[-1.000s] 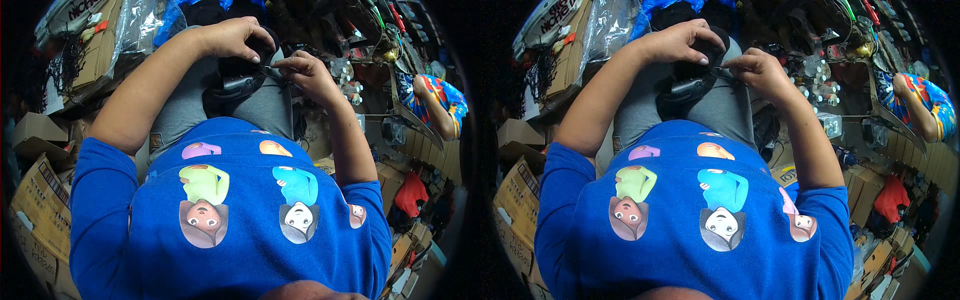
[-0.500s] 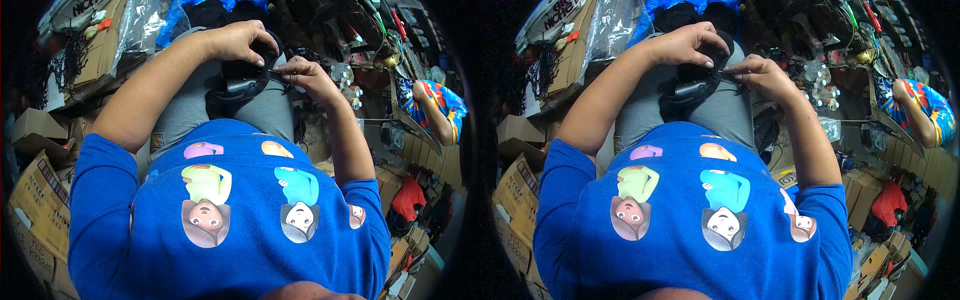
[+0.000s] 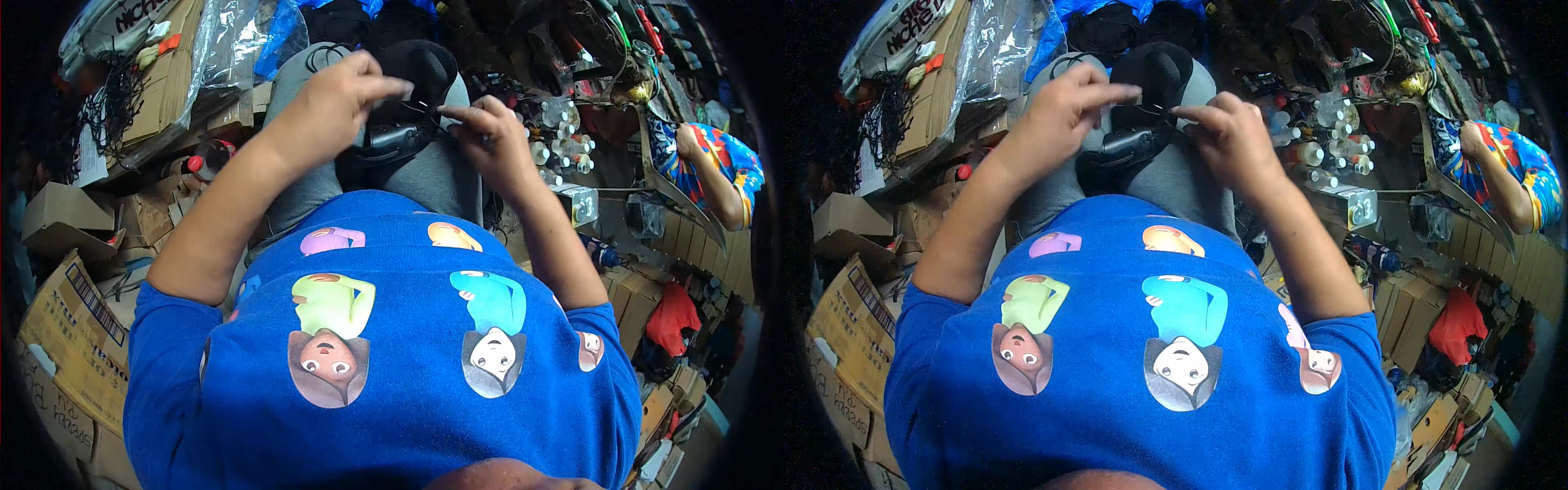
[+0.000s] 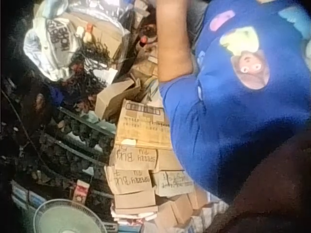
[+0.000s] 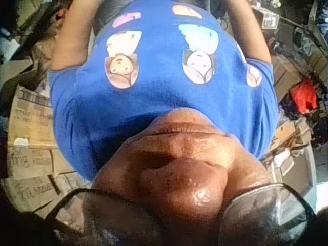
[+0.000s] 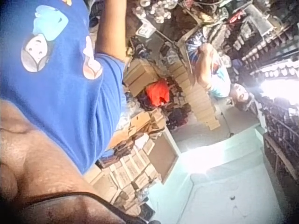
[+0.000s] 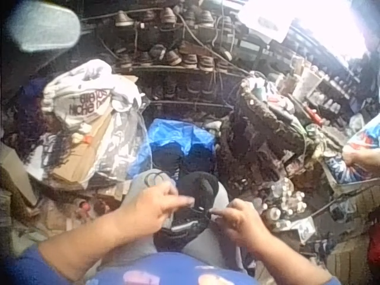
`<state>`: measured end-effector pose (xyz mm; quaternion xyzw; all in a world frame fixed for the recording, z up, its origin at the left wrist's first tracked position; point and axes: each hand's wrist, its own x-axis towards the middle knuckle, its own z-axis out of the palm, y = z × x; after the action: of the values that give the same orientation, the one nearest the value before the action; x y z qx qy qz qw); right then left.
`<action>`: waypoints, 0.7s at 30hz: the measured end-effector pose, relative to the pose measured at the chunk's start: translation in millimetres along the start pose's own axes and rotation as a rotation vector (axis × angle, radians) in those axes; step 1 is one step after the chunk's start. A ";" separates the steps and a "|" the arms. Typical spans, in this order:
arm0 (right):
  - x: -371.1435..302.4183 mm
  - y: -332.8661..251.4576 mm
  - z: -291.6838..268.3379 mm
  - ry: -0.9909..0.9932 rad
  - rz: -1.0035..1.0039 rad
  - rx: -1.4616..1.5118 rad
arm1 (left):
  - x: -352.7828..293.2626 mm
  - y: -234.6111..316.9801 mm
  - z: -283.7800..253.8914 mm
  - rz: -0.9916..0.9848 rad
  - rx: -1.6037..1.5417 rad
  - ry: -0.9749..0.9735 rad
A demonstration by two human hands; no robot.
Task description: Stitch the upper part of a black shoe using a needle and thread by hand.
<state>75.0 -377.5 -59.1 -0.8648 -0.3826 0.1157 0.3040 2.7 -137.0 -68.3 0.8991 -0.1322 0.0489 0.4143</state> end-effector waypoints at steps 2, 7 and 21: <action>-9.5 -3.0 10.1 0.113 -0.120 -0.173 | -9.9 -1.1 8.9 0.084 0.036 0.101; -16.7 -2.3 14.9 0.099 -0.080 -0.204 | -14.2 -9.4 17.3 0.063 0.162 0.075; 8.3 21.4 -8.5 -0.183 0.188 0.285 | 3.8 -9.5 22.8 0.003 -0.143 0.197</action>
<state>96.9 -386.3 -65.3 -0.8308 -0.3061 0.2747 0.3751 8.5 -149.1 -89.3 0.8579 -0.0952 0.1279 0.4885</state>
